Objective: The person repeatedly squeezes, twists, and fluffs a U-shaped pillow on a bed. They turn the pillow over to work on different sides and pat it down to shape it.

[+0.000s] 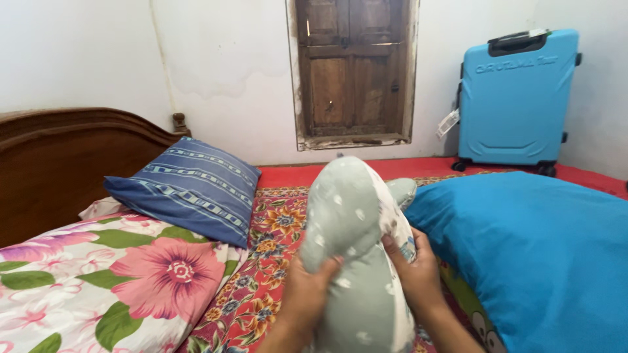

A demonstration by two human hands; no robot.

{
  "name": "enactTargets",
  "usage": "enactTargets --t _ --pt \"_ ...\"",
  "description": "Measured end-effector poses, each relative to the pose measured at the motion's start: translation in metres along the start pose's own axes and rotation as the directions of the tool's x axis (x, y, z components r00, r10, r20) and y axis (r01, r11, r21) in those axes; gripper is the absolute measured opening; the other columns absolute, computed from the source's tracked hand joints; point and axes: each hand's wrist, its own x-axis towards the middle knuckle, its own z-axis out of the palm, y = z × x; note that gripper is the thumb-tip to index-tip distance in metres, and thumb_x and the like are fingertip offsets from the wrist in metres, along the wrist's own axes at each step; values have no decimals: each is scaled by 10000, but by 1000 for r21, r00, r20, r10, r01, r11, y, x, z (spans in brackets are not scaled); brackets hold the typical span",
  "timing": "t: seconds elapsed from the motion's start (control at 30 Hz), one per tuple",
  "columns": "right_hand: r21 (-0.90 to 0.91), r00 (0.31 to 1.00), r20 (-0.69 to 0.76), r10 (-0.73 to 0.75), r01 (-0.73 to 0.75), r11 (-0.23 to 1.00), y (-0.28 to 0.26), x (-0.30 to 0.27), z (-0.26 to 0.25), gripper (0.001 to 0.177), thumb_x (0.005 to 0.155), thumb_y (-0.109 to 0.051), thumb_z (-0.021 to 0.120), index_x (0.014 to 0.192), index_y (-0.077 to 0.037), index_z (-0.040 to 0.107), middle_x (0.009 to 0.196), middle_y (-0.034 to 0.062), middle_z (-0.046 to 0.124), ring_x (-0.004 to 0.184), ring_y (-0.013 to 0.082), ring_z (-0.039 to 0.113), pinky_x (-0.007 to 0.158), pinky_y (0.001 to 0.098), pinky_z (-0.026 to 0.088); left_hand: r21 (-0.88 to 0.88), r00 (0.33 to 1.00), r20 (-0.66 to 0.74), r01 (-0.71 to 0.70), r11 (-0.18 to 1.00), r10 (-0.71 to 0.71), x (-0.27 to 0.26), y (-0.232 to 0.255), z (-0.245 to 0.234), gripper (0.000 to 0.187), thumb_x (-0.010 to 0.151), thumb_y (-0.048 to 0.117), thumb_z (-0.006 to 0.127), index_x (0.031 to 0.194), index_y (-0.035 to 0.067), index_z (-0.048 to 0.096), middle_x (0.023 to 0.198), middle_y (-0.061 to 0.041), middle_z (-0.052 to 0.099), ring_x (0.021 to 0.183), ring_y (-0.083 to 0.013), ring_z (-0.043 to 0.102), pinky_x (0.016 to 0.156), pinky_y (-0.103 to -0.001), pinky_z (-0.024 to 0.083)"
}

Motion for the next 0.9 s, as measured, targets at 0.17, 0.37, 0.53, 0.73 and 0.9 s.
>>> enactTargets --t 0.17,0.37,0.53,0.73,0.9 --pt "245 968 195 -156 106 964 57 -5 4 645 931 -195 609 1533 -69 411 1322 144 619 1193 204 575 1033 344 445 -93 954 -299 -12 996 -17 34 6 -42 417 838 244 735 1128 -56 729 983 -133 758 797 -230 698 736 -360 551" --pt "291 795 607 -23 -195 937 36 -33 16 896 774 -39 700 1547 -180 269 1395 -4 575 1225 121 567 1034 341 472 -264 971 -217 42 963 -102 16 31 -38 525 883 415 646 1153 -26 735 1014 -144 766 843 -247 725 776 -377 572" --pt "404 974 222 47 -136 905 -3 1 9 517 970 -131 563 1478 -81 482 1202 124 676 1032 219 656 891 402 573 -493 896 417 80 866 155 -4 62 -25 805 851 483 710 1468 48 433 1327 -111 663 1178 -202 657 1020 -356 486" --pt "487 987 157 44 -116 866 -12 2 11 396 1017 -154 529 1403 -67 542 1211 71 682 1029 144 669 867 324 556 156 827 418 -473 867 376 -14 42 -9 1103 660 234 855 1540 30 222 1353 -180 592 1204 -276 620 988 -392 518" --pt "-162 931 -188 -314 286 944 12 4 3 323 1024 -168 615 1296 7 613 1057 118 715 947 180 679 809 328 527 380 931 305 -314 870 203 -31 44 10 828 699 120 809 1432 5 441 1173 -174 740 1053 -264 746 934 -377 600"
